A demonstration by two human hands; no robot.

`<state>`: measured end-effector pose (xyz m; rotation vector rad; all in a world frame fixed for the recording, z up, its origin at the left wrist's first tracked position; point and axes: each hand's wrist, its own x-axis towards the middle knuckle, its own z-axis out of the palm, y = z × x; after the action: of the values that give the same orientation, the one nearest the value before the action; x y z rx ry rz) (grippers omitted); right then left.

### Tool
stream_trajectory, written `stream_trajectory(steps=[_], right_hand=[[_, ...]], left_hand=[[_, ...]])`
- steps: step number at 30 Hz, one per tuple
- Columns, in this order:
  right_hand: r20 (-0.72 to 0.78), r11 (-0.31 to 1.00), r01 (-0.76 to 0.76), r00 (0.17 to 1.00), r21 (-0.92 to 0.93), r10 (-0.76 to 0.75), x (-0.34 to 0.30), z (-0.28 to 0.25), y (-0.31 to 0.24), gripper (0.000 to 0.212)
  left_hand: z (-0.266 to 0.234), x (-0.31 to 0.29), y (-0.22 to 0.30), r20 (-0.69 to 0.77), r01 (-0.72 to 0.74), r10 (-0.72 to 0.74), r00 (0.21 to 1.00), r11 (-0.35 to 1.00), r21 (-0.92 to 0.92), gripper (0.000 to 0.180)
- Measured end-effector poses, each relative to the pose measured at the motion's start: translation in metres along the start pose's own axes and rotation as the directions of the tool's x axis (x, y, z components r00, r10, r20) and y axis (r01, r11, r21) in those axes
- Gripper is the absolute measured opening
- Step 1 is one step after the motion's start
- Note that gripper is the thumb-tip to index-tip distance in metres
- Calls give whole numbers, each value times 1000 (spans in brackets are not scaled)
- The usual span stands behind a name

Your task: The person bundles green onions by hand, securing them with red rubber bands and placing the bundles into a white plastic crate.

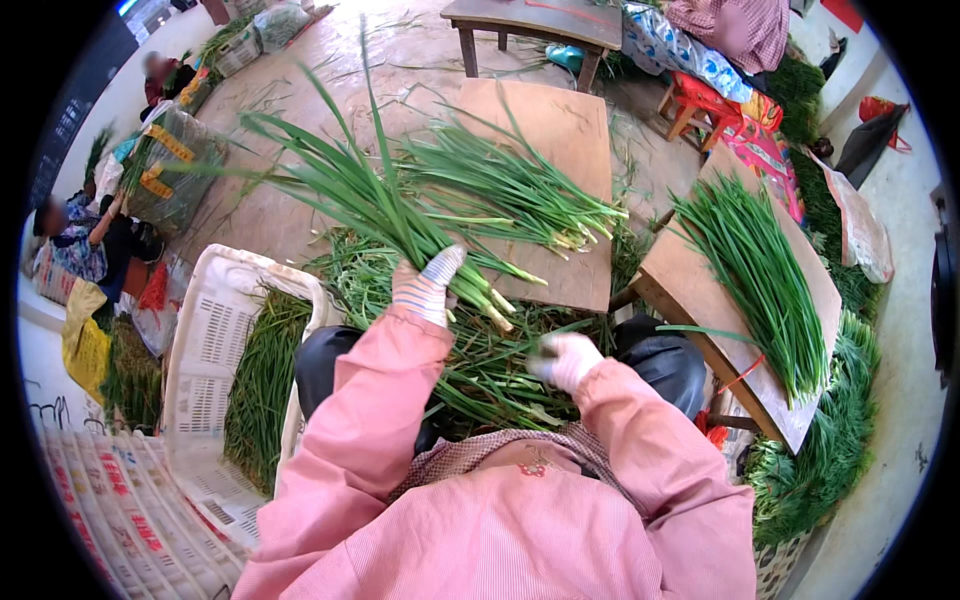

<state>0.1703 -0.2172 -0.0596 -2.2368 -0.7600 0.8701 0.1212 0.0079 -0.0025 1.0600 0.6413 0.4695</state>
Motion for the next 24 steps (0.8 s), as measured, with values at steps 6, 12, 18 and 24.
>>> stream_trajectory(steps=[6,12,18,24], right_hand=[[-298,993,86,948,-83,-107,-31,-49,-26,49],[-288,989,148,947,-8,-144,5,-20,-33,60],[103,515,-141,989,845,103,-9,-7,2,45],[218,580,-192,976,791,26,-22,14,-16,29]], left_hand=[[15,7,-2,121,86,-124,985,956,280,28],[51,3,-59,89,382,-433,897,861,336,32],[0,-37,-65,-50,367,-370,928,928,-64,38],[-1,-46,-80,284,492,-472,834,871,5,49]])
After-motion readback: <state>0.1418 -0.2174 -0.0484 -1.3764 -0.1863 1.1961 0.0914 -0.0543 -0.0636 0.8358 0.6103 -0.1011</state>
